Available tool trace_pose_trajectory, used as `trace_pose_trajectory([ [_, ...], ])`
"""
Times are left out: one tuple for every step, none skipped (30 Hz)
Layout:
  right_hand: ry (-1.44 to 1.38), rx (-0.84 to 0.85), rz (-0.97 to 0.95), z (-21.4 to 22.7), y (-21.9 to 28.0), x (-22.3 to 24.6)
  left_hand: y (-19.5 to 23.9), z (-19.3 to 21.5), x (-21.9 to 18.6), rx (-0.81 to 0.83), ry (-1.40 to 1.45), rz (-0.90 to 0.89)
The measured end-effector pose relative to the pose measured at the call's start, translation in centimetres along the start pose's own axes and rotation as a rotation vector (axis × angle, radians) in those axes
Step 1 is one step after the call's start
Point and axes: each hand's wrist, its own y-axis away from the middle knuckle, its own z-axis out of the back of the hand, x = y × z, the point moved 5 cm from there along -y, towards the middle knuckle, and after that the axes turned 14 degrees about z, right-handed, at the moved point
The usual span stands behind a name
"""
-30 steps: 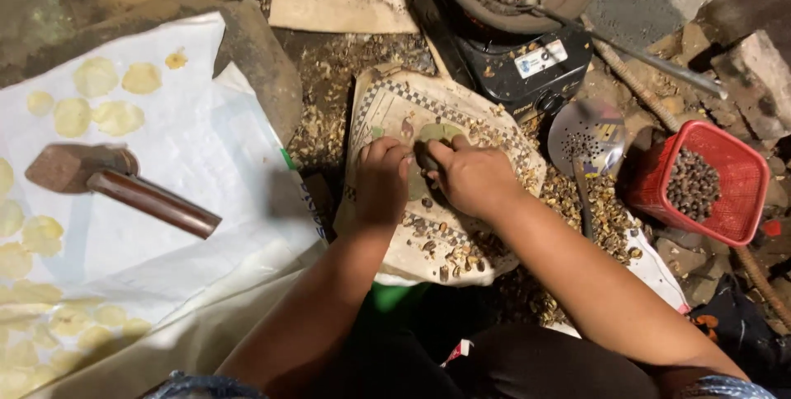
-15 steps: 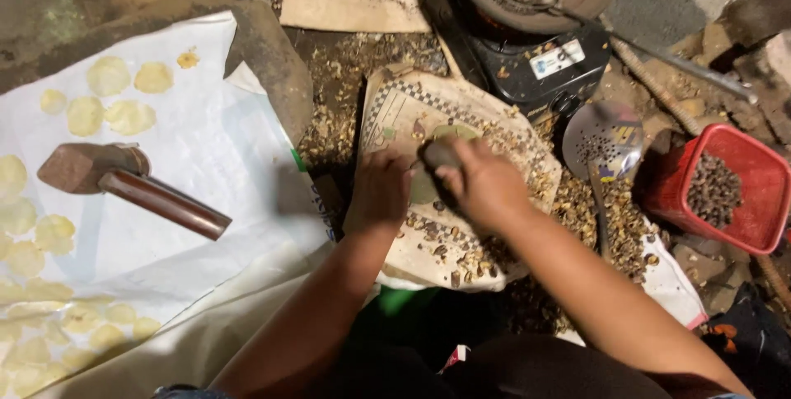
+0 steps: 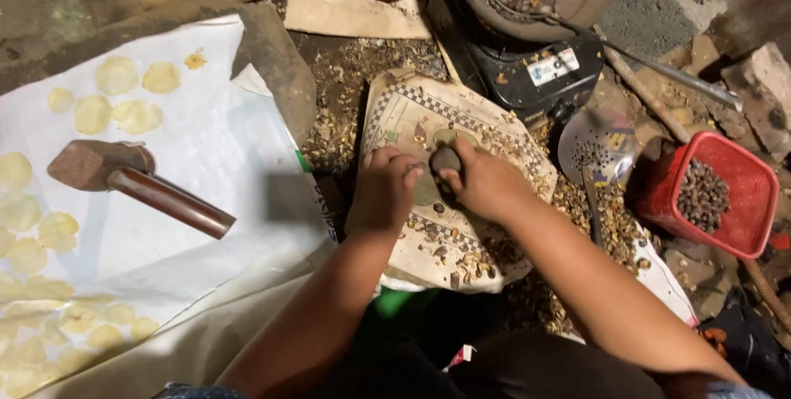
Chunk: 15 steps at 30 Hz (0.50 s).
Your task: The person cracks nuts using a stone on a flat surface, then uses a hammer to crush them on a white sheet. They also stir nuts in a pan on a gas stove and scoop them into a red basket.
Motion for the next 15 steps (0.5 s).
trace_pose_trajectory([
  [-0.022,0.040,-0.034,-0.4,1.0,0.1,0.3,-0.1,0.0,0.002,0.025,0.005],
  [-0.019,0.040,-0.030,0.1,0.9,0.2,-0.1,-0.3,-0.1,-0.002,0.025,0.008],
  [0.008,0.042,-0.041,0.2,1.2,0.2,0.0,-0.5,-0.2,-0.019,0.009,0.004],
  [0.034,0.044,-0.051,0.4,1.4,0.2,0.1,-0.7,-0.4,-0.035,-0.007,0.001],
  [0.032,0.045,-0.050,0.1,1.4,0.5,0.2,-0.1,-0.4,-0.034,-0.009,0.002],
  [-0.019,-0.069,-0.016,0.4,1.3,1.0,0.3,0.3,-0.5,-0.007,-0.017,-0.008],
  [-0.068,-0.180,0.019,0.6,1.3,1.5,0.4,0.8,-0.6,0.019,-0.026,-0.015],
  [-0.070,-0.177,0.023,0.2,0.2,1.0,0.3,-0.2,0.7,0.019,-0.029,-0.010],
  [-0.098,-0.144,0.019,-0.6,-0.5,0.5,0.6,-1.0,1.8,-0.005,-0.012,-0.046],
  [-0.127,-0.112,0.016,-1.4,-1.1,0.1,1.0,-1.7,2.8,-0.030,0.005,-0.081],
  [-0.123,-0.114,0.016,-0.9,-1.4,-0.3,0.9,-1.4,2.5,-0.033,0.008,-0.082],
  [-0.167,-0.085,0.016,-0.6,-1.7,-0.6,1.0,-1.0,2.0,-0.037,0.030,-0.133],
  [-0.216,-0.057,0.011,-0.5,-1.8,-0.8,1.2,-0.5,1.5,-0.036,0.050,-0.187],
  [-0.217,-0.060,0.007,0.0,-1.8,-0.8,1.3,0.4,1.1,-0.034,0.052,-0.192],
  [-0.191,-0.013,0.019,0.4,-2.2,-0.7,1.2,1.3,0.5,-0.037,-0.009,-0.255],
])
